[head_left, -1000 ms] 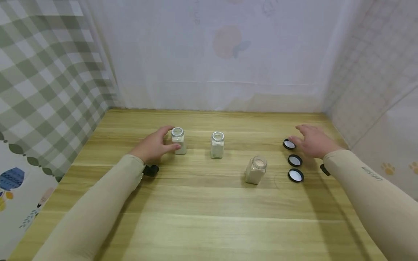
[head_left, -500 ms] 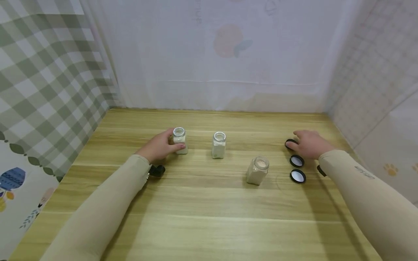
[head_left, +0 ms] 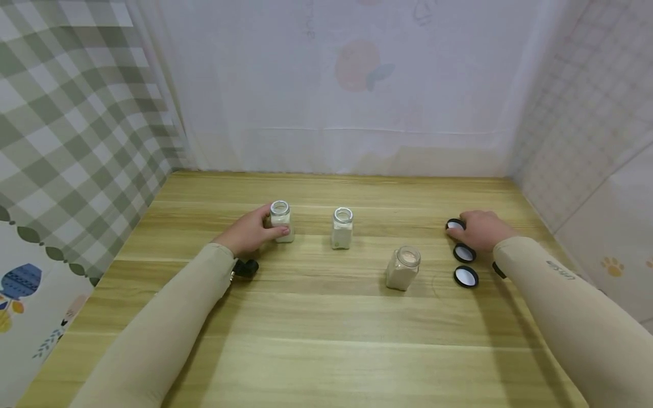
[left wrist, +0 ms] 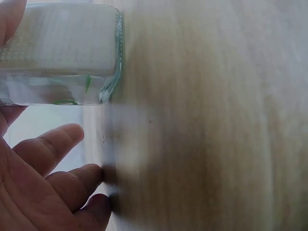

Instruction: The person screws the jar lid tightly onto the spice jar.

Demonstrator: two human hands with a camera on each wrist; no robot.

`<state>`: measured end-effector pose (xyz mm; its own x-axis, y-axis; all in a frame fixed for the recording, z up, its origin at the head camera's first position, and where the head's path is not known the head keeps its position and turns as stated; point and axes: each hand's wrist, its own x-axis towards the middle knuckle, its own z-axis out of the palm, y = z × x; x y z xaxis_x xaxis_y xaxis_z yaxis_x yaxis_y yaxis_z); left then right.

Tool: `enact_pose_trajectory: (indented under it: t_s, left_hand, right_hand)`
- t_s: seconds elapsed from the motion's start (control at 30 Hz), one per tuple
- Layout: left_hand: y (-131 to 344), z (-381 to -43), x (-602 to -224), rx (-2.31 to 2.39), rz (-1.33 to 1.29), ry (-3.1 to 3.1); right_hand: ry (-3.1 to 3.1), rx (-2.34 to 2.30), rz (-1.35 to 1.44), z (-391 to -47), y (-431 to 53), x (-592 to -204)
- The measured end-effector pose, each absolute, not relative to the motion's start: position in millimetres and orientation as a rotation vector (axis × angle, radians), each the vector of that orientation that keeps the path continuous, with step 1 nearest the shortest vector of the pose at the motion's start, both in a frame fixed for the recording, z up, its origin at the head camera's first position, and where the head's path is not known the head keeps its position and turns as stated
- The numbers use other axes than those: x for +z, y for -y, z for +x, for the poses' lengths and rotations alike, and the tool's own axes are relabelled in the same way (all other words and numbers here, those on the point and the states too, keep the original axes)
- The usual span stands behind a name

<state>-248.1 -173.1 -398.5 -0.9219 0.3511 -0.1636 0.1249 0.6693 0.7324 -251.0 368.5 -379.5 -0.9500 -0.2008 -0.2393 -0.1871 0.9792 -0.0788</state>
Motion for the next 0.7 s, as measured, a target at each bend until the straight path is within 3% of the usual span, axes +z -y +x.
enact_pose_trajectory:
  t_s: [0.7]
  left_hand:
    - [174.7,-251.1,-404.0,1.072,0.374,-2.575]
  right_hand:
    - [-2.935,-0.084,-0.291,-249.8,-356.4,-377.1]
